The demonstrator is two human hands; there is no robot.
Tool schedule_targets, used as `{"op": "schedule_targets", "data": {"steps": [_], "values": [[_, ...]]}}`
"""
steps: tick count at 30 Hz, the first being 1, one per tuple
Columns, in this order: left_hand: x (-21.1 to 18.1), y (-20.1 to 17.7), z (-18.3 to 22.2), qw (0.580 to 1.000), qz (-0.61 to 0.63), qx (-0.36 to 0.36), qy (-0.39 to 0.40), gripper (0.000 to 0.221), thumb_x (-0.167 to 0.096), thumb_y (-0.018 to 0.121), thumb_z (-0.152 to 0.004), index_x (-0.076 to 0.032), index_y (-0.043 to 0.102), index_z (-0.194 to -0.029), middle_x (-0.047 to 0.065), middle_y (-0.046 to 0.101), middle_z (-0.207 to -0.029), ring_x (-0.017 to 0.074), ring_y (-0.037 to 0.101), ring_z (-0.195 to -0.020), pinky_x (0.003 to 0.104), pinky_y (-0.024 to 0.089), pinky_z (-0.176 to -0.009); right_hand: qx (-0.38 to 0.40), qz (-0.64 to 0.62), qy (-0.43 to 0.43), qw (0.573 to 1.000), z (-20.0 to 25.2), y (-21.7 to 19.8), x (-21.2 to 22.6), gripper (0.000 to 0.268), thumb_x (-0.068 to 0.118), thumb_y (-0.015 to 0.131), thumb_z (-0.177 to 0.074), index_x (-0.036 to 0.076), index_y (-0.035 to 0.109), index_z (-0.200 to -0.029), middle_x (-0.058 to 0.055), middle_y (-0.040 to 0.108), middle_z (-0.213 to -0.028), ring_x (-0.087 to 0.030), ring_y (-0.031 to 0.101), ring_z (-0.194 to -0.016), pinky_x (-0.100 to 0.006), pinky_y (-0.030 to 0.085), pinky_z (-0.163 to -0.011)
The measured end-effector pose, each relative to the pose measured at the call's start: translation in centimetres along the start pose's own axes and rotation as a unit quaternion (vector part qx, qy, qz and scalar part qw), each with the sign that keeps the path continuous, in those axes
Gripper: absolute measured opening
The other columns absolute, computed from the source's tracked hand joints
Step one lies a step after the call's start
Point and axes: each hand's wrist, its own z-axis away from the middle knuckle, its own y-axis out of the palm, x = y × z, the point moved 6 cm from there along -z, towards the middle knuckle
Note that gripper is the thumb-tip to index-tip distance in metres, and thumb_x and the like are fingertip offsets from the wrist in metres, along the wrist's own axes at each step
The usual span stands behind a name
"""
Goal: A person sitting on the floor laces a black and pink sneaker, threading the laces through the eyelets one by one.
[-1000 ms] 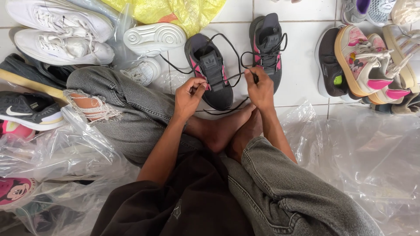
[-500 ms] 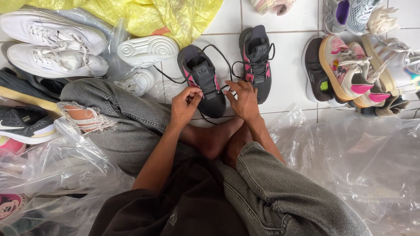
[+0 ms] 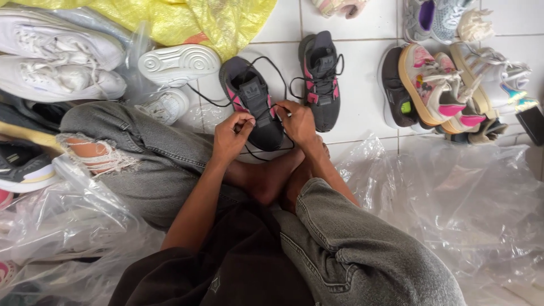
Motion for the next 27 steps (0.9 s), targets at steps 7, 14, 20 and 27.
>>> {"op": "schedule_targets", "data": {"steps": [7,14,20,27], "values": [[-0.4,0.3,0.2,0.994,-0.08,0.013,0.077,0.019,-0.011,0.079,-0.089,-0.012,0.069,-0.105,0.013,0.07,-0.089,0.03,0.069,-0.079,0.039,0.057,-0.072,0.069,0.038,0.105,0.991,2.3,-1.3,3.7,0.037,0.012,0.048,-0.11,0.0,0.054,-0.145,-0.009,0.077,-0.112,-0.022,0.066,-0.112,-0.029,0.038,-0.115],[-0.7,-1.1,-1.3,0.983,-0.115,0.036,0.138,0.022,0.002,0.071,-0.09,-0.008,0.062,-0.107,0.015,0.06,-0.094,0.0381,0.067,-0.09,0.05,0.055,-0.08,0.13,-0.042,0.034,0.99,4.5,0.6,1.6,0.058,0.016,0.063,-0.094,0.012,0.045,-0.149,-0.008,0.079,-0.106,-0.033,0.073,-0.104,-0.049,0.055,-0.097],[-0.7,-2.3,-1.4,0.993,-0.063,-0.003,0.095,0.021,-0.001,0.065,-0.093,-0.011,0.069,-0.111,0.013,0.067,-0.094,0.0326,0.068,-0.09,0.043,0.055,-0.085,0.219,0.039,0.092,0.971,4.7,-1.3,5.1,0.043,0.043,0.07,-0.093,0.02,0.064,-0.129,0.003,0.077,-0.106,-0.025,0.073,-0.105,-0.049,0.052,-0.093],[-4.6,0.9,1.3,0.984,-0.041,0.129,0.119,0.03,-0.01,0.076,-0.091,-0.02,0.078,-0.119,0.014,0.074,-0.083,0.0333,0.071,-0.081,0.043,0.057,-0.078,0.168,-0.037,-0.028,0.985,4.7,-5.5,6.5,0.046,0.013,0.072,-0.093,0.017,0.059,-0.138,0.003,0.076,-0.092,-0.019,0.074,-0.095,-0.04,0.044,-0.108]]}}
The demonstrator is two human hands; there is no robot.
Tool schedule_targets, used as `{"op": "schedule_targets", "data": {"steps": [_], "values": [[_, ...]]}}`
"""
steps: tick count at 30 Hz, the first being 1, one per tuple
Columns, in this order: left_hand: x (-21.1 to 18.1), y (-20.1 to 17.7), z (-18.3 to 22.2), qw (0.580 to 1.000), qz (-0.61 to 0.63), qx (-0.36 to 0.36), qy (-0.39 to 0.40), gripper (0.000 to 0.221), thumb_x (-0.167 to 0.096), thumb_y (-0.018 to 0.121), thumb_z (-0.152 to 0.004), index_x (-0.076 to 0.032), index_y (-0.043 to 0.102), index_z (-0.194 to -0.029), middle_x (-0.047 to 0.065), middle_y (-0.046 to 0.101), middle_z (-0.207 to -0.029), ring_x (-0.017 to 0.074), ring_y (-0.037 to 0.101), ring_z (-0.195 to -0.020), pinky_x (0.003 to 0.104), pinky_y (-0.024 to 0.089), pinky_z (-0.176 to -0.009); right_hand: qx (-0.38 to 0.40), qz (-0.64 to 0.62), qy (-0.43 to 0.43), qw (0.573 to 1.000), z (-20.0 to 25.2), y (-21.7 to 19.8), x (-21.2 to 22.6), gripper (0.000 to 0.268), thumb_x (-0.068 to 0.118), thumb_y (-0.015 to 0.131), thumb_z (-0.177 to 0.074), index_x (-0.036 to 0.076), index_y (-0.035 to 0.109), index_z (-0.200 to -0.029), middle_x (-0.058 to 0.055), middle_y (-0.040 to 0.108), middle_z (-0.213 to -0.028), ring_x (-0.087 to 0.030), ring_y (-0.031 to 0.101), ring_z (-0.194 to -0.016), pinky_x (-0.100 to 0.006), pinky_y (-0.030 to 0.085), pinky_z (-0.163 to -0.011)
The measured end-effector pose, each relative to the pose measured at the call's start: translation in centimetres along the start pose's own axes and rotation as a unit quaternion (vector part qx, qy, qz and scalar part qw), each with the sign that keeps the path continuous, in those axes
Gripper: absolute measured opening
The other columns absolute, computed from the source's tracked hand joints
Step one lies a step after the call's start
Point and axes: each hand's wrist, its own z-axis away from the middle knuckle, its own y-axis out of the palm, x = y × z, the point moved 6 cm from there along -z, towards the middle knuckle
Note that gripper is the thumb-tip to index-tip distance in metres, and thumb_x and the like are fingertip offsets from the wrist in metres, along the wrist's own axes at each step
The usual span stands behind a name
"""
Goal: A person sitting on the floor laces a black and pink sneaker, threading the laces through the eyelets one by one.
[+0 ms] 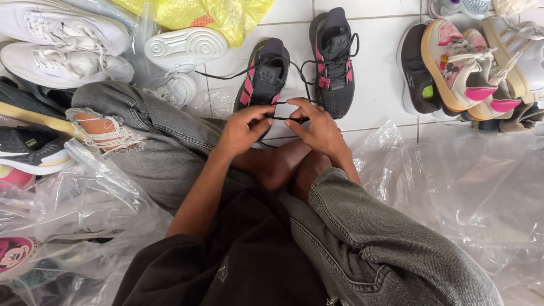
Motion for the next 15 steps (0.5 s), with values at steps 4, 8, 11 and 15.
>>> {"op": "schedule_targets", "data": {"steps": [4,8,11,15], "values": [[-2.6,1.8,-0.1,0.999,0.014,0.002,0.036,0.023,-0.006,0.071,-0.095,-0.013,0.076,-0.116,0.017,0.069,-0.074,0.0316,0.067,-0.066,0.043,0.055,-0.065,-0.05,-0.05,-0.072,0.995,0.7,-1.8,2.1,0.043,0.005,0.073,-0.094,0.01,0.062,-0.136,-0.001,0.076,-0.088,-0.025,0.074,-0.095,-0.047,0.04,-0.112],[-3.4,2.4,-0.4,0.998,0.018,0.001,0.052,0.011,-0.01,0.068,-0.099,-0.01,0.076,-0.106,0.012,0.068,-0.067,0.0274,0.064,-0.057,0.037,0.054,-0.055,-0.155,0.06,-0.107,0.98,1.0,-3.8,2.1,0.041,0.013,0.079,-0.093,0.011,0.067,-0.132,-0.005,0.067,-0.103,-0.029,0.064,-0.108,-0.055,0.036,-0.112],[-5.0,2.6,-0.9,0.998,0.025,-0.008,0.049,0.008,-0.013,0.068,-0.1,-0.011,0.076,-0.102,0.006,0.067,-0.063,0.0198,0.062,-0.052,0.031,0.053,-0.052,-0.231,0.081,-0.103,0.964,1.6,-5.5,1.5,0.033,0.02,0.082,-0.093,0.012,0.071,-0.123,-0.005,0.065,-0.111,-0.03,0.061,-0.111,-0.051,0.04,-0.109],[-8.7,2.3,-1.1,0.997,0.059,-0.015,0.056,0.008,-0.013,0.067,-0.1,-0.009,0.075,-0.101,0.007,0.068,-0.061,0.0197,0.061,-0.049,0.031,0.051,-0.05,-0.174,-0.169,-0.028,0.97,1.6,-5.5,3.2,0.024,0.024,0.06,-0.108,0.009,0.077,-0.103,-0.006,0.075,-0.083,-0.018,0.072,-0.085,-0.04,0.056,-0.089]]}}
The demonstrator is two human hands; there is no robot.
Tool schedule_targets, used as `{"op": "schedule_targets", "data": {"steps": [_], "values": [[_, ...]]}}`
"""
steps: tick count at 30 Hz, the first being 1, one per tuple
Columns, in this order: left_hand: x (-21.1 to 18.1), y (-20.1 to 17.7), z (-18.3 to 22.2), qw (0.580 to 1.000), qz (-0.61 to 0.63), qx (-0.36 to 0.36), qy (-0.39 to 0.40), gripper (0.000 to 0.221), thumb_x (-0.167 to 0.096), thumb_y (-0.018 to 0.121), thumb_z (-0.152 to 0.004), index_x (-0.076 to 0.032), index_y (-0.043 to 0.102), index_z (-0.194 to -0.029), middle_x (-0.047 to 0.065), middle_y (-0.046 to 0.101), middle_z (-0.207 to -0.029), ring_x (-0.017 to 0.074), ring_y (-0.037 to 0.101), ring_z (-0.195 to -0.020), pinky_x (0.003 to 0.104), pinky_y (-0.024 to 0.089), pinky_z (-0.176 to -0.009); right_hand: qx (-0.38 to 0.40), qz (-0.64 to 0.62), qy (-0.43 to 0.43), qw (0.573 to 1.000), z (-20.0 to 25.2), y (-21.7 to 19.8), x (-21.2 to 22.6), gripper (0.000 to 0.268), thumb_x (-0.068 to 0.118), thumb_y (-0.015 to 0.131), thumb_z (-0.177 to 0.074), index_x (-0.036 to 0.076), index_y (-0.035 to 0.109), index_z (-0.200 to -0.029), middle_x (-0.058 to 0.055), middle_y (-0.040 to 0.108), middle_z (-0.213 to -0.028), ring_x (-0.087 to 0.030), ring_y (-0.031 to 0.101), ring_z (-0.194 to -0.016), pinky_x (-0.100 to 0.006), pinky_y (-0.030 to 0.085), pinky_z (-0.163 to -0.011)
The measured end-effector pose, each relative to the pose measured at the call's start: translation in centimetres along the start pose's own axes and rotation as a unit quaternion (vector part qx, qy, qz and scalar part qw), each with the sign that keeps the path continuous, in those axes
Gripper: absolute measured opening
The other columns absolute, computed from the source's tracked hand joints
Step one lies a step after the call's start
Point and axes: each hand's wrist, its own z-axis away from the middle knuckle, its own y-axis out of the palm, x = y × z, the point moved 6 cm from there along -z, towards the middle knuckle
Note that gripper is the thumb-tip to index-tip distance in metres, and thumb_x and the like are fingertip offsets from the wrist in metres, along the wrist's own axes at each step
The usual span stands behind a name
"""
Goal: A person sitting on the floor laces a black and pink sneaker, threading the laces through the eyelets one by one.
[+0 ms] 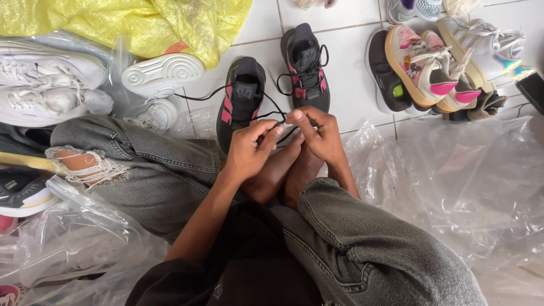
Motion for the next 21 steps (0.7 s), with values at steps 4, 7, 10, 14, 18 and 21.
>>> {"op": "schedule_targets", "data": {"steps": [4,7,10,14,18,21], "values": [[-1.7,-0.4,-0.5,0.999,0.044,0.007,-0.001,0.007,-0.014,0.068,-0.1,-0.011,0.074,-0.099,0.005,0.069,-0.06,0.0162,0.059,-0.05,0.029,0.051,-0.053,0.001,-0.053,0.02,0.998,0.0,0.7,-1.2,0.027,0.022,0.059,-0.109,0.006,0.077,-0.097,-0.009,0.074,-0.08,-0.013,0.069,-0.076,-0.036,0.058,-0.079],[-2.9,-0.7,-0.9,0.995,0.096,0.013,-0.003,0.01,-0.012,0.066,-0.102,-0.008,0.074,-0.098,0.007,0.069,-0.06,0.0112,0.057,-0.052,0.028,0.052,-0.055,0.019,-0.121,0.037,0.992,0.3,0.8,-1.8,0.025,0.021,0.058,-0.109,0.004,0.073,-0.1,-0.011,0.071,-0.079,-0.012,0.062,-0.07,-0.033,0.055,-0.072],[-4.1,-0.8,-1.3,0.992,0.125,0.024,-0.01,0.011,-0.011,0.065,-0.102,-0.007,0.072,-0.095,0.006,0.07,-0.062,0.0088,0.058,-0.053,0.026,0.054,-0.057,0.098,-0.117,0.011,0.988,0.6,2.2,-2.2,0.019,0.012,0.063,-0.103,0.001,0.072,-0.115,-0.016,0.075,-0.09,-0.017,0.065,-0.09,-0.042,0.055,-0.086],[-5.2,-0.4,-1.8,0.988,0.141,0.054,0.016,0.013,-0.011,0.062,-0.104,-0.006,0.074,-0.103,0.007,0.067,-0.06,0.0074,0.05,-0.056,0.026,0.048,-0.051,0.188,-0.046,-0.086,0.977,2.6,4.8,-14.7,0.044,0.0,0.075,-0.087,0.002,0.067,-0.13,-0.022,0.072,-0.118,-0.038,0.064,-0.114,-0.053,0.05,-0.096],[-7.0,-0.2,-2.2,0.986,0.149,0.076,0.028,0.014,-0.012,0.061,-0.104,-0.005,0.074,-0.104,0.007,0.066,-0.059,0.0071,0.049,-0.055,0.025,0.045,-0.048,0.233,0.112,0.045,0.965,2.9,5.6,-13.8,0.035,0.013,0.059,-0.09,-0.015,0.07,-0.108,-0.039,0.07,-0.098,-0.062,0.06,-0.101,-0.068,0.045,-0.09],[-8.2,-0.6,-2.2,0.984,0.155,0.076,0.039,0.013,-0.01,0.061,-0.104,-0.005,0.074,-0.105,0.006,0.064,-0.059,0.0079,0.046,-0.054,0.025,0.045,-0.049,0.244,0.242,0.155,0.926,1.9,5.9,-11.3,0.033,0.014,0.054,-0.093,-0.012,0.072,-0.102,-0.03,0.075,-0.089,-0.053,0.066,-0.104,-0.059,0.047,-0.099]]}}
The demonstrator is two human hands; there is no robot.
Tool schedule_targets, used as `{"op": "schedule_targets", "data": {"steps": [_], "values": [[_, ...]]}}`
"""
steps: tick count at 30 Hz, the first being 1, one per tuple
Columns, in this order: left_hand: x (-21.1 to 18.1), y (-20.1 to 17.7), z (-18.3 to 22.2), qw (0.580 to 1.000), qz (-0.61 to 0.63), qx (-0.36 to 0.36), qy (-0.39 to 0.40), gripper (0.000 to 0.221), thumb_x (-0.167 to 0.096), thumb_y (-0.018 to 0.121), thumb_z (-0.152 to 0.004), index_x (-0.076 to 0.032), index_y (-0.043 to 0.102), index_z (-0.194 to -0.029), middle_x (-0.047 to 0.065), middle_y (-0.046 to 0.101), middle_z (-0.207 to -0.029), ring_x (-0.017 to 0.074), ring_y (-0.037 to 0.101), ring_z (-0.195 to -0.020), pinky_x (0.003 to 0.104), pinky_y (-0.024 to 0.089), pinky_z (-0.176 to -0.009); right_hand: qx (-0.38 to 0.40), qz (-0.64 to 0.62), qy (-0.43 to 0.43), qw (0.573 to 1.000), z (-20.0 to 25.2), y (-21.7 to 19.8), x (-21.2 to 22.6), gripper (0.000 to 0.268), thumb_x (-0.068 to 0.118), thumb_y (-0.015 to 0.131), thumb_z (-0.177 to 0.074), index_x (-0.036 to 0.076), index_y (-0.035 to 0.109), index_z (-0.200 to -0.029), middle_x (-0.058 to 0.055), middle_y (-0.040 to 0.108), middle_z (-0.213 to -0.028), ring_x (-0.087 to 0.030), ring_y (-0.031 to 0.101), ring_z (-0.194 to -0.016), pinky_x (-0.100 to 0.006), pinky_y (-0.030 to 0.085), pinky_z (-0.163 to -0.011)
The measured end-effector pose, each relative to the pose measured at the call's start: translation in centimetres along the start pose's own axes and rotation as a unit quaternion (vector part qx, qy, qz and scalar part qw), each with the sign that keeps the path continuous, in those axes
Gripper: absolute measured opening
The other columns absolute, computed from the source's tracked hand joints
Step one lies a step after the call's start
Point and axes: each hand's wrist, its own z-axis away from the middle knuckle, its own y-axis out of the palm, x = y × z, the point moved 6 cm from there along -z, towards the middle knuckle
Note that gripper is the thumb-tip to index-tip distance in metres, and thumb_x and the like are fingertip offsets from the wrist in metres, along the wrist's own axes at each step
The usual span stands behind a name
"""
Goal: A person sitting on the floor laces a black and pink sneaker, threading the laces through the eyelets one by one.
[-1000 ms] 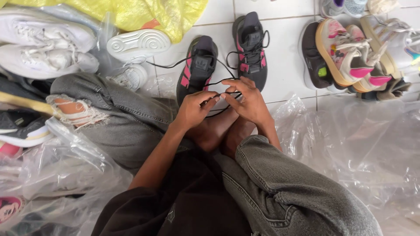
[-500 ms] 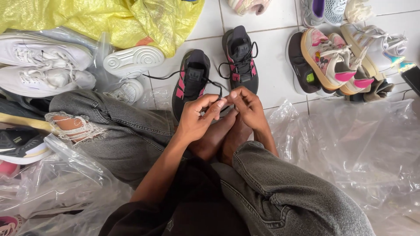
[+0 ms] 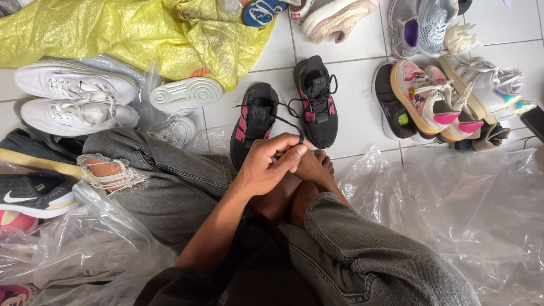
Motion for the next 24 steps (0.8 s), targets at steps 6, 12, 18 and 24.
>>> {"op": "schedule_targets", "data": {"steps": [6,12,18,24], "values": [[-2.2,0.2,0.4,0.998,0.041,-0.013,0.053,0.015,-0.008,0.061,-0.103,-0.003,0.074,-0.108,0.004,0.064,-0.058,0.0082,0.048,-0.053,0.023,0.044,-0.05,0.005,0.096,0.149,0.984,-0.6,2.0,-2.0,0.035,0.017,0.054,-0.093,-0.006,0.075,-0.109,-0.021,0.077,-0.099,-0.044,0.06,-0.122,-0.048,0.042,-0.111],[-1.4,0.2,0.8,0.997,0.035,-0.01,0.075,0.014,-0.007,0.061,-0.103,-0.001,0.073,-0.108,0.008,0.065,-0.058,0.0098,0.048,-0.05,0.024,0.043,-0.049,-0.125,0.108,0.222,0.961,-1.2,6.0,-6.2,0.045,0.026,0.051,-0.1,-0.006,0.071,-0.125,-0.015,0.075,-0.107,-0.037,0.051,-0.134,-0.04,0.031,-0.122],[10.0,-0.7,4.8,0.957,-0.111,0.062,-0.261,0.027,-0.021,0.057,-0.101,-0.002,0.069,-0.084,0.009,0.061,-0.052,0.0191,0.054,-0.051,0.035,0.047,-0.057,-0.114,-0.562,-0.155,0.805,1.4,-3.9,2.1,0.053,0.017,0.052,-0.087,-0.013,0.058,-0.131,-0.035,0.06,-0.136,-0.045,0.063,-0.123,-0.056,0.047,-0.109],[13.0,-0.9,7.2,0.924,-0.13,0.102,-0.344,0.032,-0.031,0.058,-0.1,-0.005,0.075,-0.094,0.011,0.063,-0.054,0.0172,0.056,-0.056,0.034,0.048,-0.058,-0.222,-0.497,-0.104,0.832,1.2,-4.5,0.6,0.035,0.018,0.051,-0.109,-0.012,0.066,-0.119,-0.027,0.074,-0.088,-0.026,0.076,-0.087,-0.043,0.062,-0.09]]}}
